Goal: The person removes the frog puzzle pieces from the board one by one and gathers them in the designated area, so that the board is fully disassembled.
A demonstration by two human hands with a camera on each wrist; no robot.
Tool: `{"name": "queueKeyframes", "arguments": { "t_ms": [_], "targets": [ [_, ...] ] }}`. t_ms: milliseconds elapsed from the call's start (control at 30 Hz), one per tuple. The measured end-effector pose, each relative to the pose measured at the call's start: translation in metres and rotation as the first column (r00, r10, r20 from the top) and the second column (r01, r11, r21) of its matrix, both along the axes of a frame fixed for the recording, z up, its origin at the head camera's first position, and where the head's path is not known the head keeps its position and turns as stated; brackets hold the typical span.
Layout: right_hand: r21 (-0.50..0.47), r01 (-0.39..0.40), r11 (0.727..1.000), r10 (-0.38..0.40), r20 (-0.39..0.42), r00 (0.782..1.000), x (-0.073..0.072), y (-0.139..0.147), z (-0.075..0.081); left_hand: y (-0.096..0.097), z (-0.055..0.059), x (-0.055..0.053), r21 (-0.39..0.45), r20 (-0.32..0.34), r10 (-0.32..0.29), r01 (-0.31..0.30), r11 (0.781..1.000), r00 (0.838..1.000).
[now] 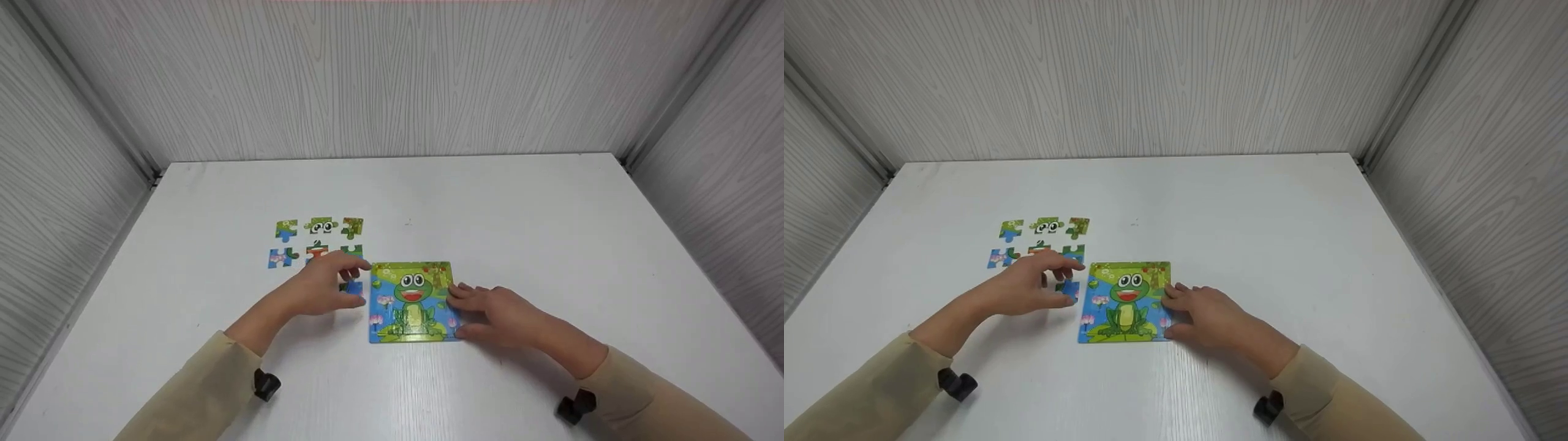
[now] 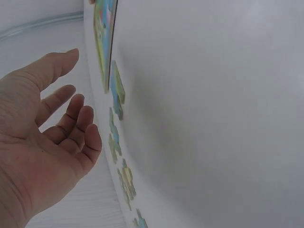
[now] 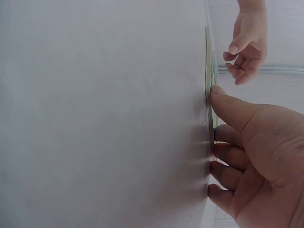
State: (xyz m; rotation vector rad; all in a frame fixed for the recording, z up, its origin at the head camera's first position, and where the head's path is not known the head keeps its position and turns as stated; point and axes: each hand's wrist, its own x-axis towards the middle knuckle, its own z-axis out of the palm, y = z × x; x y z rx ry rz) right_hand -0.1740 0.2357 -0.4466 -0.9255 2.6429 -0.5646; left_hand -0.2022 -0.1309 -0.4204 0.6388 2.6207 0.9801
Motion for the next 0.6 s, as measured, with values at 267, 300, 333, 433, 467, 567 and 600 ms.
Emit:
{"name": "queueKeyframes", "arguments": {
  "t_ms": [267, 300, 333, 433, 467, 567, 600],
  "targets": [
    [0.014, -0.015, 1.0, 0.015, -0.013, 1.0, -0.001, -0.001, -0.001, 0.04, 0.006, 0.01, 0.021, 0.039, -0.135, 0.135, 0.991, 0.99],
    [0.015, -0.014, 1.0, 0.014, -0.01, 1.0, -0.001, -0.001, 0.0, 0.043, 0.004, 0.011, 0.024, 0.043, -0.154, 0.153, 0.988, 0.987],
    [0.018, -0.013, 1.0, 0.013, -0.009, 1.0, -0.001, -0.002, 0.0, 0.046, 0.003, 0.01, 0.027, 0.047, -0.171, 0.17, 0.985, 0.984],
    [0.022, -0.005, 1.0, 0.005, 0.003, 1.0, -0.001, -0.002, 0.002, 0.053, -0.002, 0.009, 0.03, 0.069, -0.203, 0.202, 0.979, 0.977],
    [0.024, -0.003, 1.0, 0.003, 0.003, 1.0, -0.001, -0.002, 0.003, 0.054, -0.004, 0.008, 0.031, 0.076, -0.211, 0.209, 0.977, 0.974],
    [0.026, -0.003, 1.0, 0.003, 0.008, 1.0, 0.0, -0.003, 0.004, 0.056, -0.01, 0.005, 0.034, 0.103, -0.228, 0.225, 0.974, 0.968],
    [0.026, -0.004, 1.0, 0.004, 0.009, 1.0, 0.0, -0.003, 0.004, 0.056, -0.012, 0.005, 0.035, 0.111, -0.231, 0.228, 0.973, 0.967]
  ]
}}
